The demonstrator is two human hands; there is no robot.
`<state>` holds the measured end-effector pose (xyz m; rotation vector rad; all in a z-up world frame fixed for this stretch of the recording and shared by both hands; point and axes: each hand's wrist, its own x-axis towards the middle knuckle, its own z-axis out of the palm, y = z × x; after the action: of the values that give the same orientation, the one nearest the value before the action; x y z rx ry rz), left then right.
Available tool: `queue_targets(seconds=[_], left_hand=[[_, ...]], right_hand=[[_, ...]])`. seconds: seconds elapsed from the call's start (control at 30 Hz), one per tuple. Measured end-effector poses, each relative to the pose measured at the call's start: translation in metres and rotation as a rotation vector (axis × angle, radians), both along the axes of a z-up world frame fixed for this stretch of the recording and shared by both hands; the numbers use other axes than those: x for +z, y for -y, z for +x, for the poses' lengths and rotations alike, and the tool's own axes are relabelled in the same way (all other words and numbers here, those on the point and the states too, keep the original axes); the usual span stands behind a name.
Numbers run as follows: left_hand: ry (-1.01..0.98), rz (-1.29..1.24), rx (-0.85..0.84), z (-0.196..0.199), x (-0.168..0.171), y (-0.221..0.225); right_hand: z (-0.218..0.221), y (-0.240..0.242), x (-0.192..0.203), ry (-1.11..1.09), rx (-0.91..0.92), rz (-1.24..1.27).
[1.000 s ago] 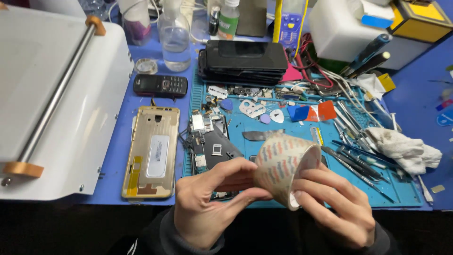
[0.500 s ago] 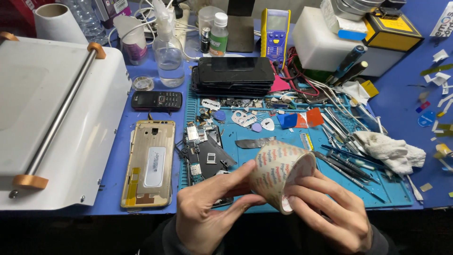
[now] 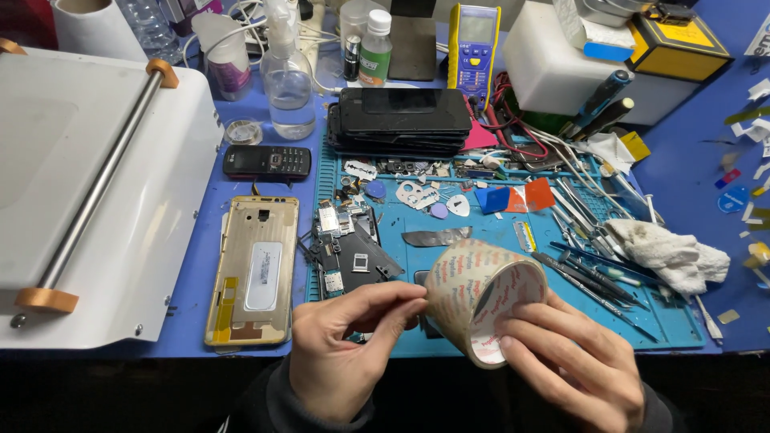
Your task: The person applies double-sided tape to a smartphone screen, smooths it down, and then uses scissors to trim the excess tape from the edges.
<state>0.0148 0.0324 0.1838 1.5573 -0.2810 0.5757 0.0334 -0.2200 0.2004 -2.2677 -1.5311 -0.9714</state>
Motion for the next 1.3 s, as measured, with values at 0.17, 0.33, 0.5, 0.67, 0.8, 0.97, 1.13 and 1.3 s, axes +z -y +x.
queue_targets(seconds=[0.17,0.33,0.5,0.67,0.8,0.97,1.13,1.3], left_hand=[[0.012,0.073,0.056,-0.002,0.006,0.000],[0.089,0.179,0.121,-0.003,0.008,0.001],[0.330,0.455,0.180,0.003,0.000,0.002],[0.397,0.545,0.219,0.006,-0.010,0.001],[0.415,0.617,0.342,0.006,-0.005,0.003],[0.371,0.577,0.338,0.002,-0.004,0.004],[0.350,0.548,0.318,-0.001,0.002,-0.004],[0.194,0.108,0.111,-0.009,0.014,-0.011]], right_hand=[[-0.004,0.002,0.002,-0.014,-0.012,-0.031],[-0.007,-0.001,0.001,0.015,-0.022,0.000],[-0.011,-0.001,-0.002,0.009,-0.033,0.010],[-0.011,-0.005,-0.005,0.050,-0.047,0.041],[-0.017,-0.014,0.005,-0.002,-0.127,-0.001],[-0.020,-0.019,0.009,0.025,-0.116,-0.049],[-0.024,-0.020,0.006,-0.137,-0.153,0.012],[-0.019,-0.010,0.000,-0.185,-0.130,0.087]])
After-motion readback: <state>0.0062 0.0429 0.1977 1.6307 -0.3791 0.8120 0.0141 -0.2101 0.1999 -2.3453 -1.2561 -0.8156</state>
